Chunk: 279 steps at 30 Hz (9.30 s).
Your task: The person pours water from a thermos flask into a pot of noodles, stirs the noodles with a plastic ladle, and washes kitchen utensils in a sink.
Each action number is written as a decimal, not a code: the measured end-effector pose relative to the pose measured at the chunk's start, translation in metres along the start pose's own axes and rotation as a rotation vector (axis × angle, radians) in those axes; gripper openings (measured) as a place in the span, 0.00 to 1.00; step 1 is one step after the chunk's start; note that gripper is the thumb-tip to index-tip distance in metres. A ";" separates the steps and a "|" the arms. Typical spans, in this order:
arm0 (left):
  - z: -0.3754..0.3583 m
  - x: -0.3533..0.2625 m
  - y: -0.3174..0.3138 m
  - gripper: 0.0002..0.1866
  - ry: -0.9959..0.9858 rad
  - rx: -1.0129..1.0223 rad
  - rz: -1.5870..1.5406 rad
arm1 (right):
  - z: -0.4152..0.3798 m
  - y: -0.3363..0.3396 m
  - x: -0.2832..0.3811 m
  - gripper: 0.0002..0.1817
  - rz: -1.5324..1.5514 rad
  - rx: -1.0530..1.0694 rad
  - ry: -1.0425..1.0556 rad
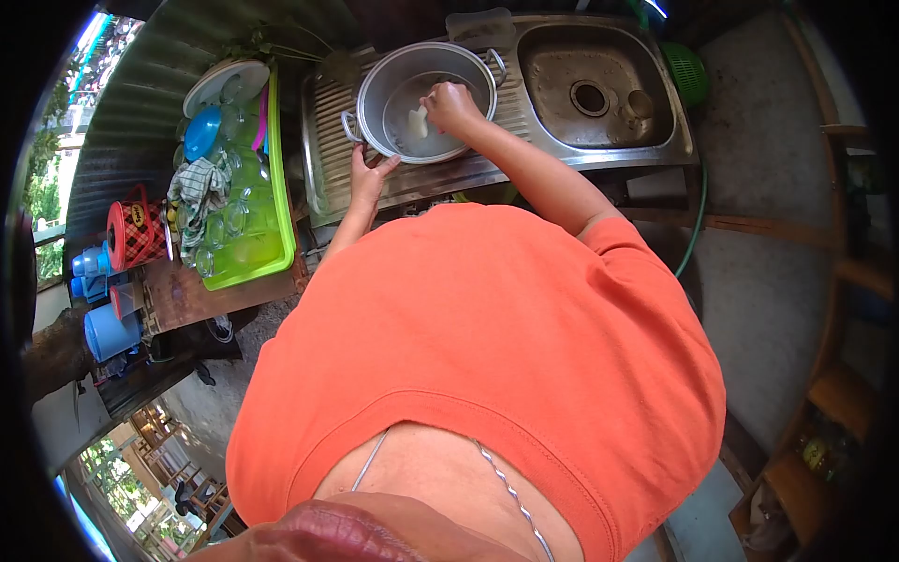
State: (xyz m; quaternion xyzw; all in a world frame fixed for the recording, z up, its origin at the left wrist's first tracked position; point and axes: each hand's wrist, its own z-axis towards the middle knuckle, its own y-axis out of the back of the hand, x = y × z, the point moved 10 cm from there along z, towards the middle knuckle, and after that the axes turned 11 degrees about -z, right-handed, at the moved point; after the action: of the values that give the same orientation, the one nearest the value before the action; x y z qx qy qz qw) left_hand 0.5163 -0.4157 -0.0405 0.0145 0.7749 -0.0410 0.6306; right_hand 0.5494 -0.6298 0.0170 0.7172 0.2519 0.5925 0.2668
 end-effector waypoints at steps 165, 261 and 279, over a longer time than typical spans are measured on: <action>-0.047 -0.068 -0.013 0.16 -0.489 -0.037 0.526 | -0.013 0.002 -0.038 0.15 0.572 0.243 -0.257; -0.048 -0.101 -0.012 0.06 -0.386 -0.038 0.366 | -0.084 0.085 0.010 0.09 -0.261 -0.245 0.270; -0.051 -0.069 -0.040 0.18 -0.295 -0.126 0.308 | -0.112 0.119 -0.011 0.06 -0.154 -0.336 0.428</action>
State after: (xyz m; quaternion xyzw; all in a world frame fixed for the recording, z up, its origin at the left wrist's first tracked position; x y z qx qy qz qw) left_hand 0.4775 -0.4492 0.0390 0.0869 0.6640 0.1026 0.7355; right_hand 0.4425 -0.7145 0.1075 0.5002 0.2547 0.7418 0.3670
